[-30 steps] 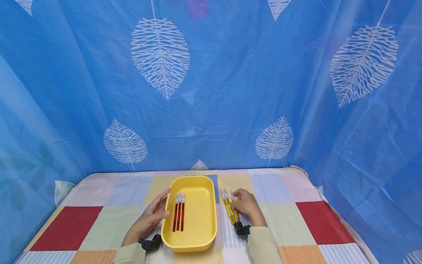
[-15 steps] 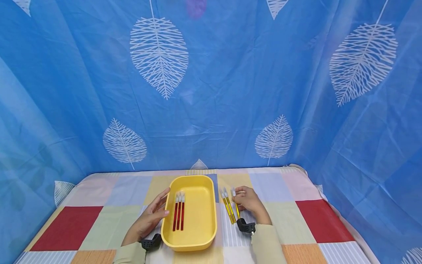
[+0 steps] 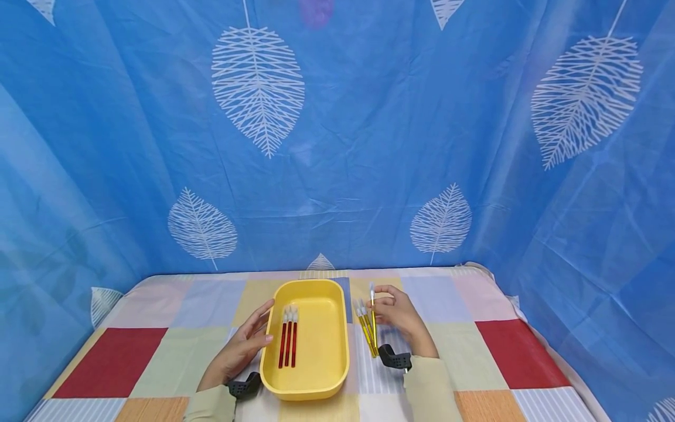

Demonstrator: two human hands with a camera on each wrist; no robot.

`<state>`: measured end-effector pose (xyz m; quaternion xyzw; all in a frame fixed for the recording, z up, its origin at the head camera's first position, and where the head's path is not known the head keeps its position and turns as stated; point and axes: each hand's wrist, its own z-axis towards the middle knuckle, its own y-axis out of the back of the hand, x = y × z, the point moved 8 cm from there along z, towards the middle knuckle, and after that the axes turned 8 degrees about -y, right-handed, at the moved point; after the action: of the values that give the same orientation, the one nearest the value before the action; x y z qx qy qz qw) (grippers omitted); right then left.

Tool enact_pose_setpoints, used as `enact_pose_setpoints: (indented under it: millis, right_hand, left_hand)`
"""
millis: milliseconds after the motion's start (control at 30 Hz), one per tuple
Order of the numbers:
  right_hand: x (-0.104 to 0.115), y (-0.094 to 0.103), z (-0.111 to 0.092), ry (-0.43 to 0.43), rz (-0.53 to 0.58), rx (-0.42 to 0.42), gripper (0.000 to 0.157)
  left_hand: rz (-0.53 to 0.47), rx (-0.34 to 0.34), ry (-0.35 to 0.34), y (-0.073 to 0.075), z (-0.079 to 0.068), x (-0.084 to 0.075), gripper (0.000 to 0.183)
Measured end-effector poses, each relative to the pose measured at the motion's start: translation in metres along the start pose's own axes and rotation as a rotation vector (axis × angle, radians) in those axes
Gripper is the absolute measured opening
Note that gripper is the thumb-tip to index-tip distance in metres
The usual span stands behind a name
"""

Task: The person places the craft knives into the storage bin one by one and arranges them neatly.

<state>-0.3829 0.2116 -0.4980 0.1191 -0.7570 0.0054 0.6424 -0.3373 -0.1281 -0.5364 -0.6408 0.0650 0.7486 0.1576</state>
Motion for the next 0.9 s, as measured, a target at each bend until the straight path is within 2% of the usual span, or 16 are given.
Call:
enact_pose_setpoints:
  millis: [200, 467, 667, 900]
  right_hand:
    - [0.011, -0.007, -0.003, 0.026, -0.007, 0.046, 0.049]
    - [0.024, -0.018, -0.008, 0.043, -0.016, 0.06, 0.054]
    - [0.032, -0.025, -0.009, 0.073, -0.012, 0.043, 0.052]
    - [0.038, -0.037, -0.01, 0.063, -0.02, 0.015, 0.054]
  left_hand:
    - [-0.003, 0.014, -0.002, 0.001, 0.001, 0.001, 0.092]
    - [-0.012, 0.022, -0.005, 0.001, 0.001, 0.0, 0.092]
    - [-0.024, 0.005, 0.006, 0.0, 0.001, -0.001, 0.091]
    - [-0.021, 0.005, 0.007, 0.0, 0.0, -0.002, 0.091]
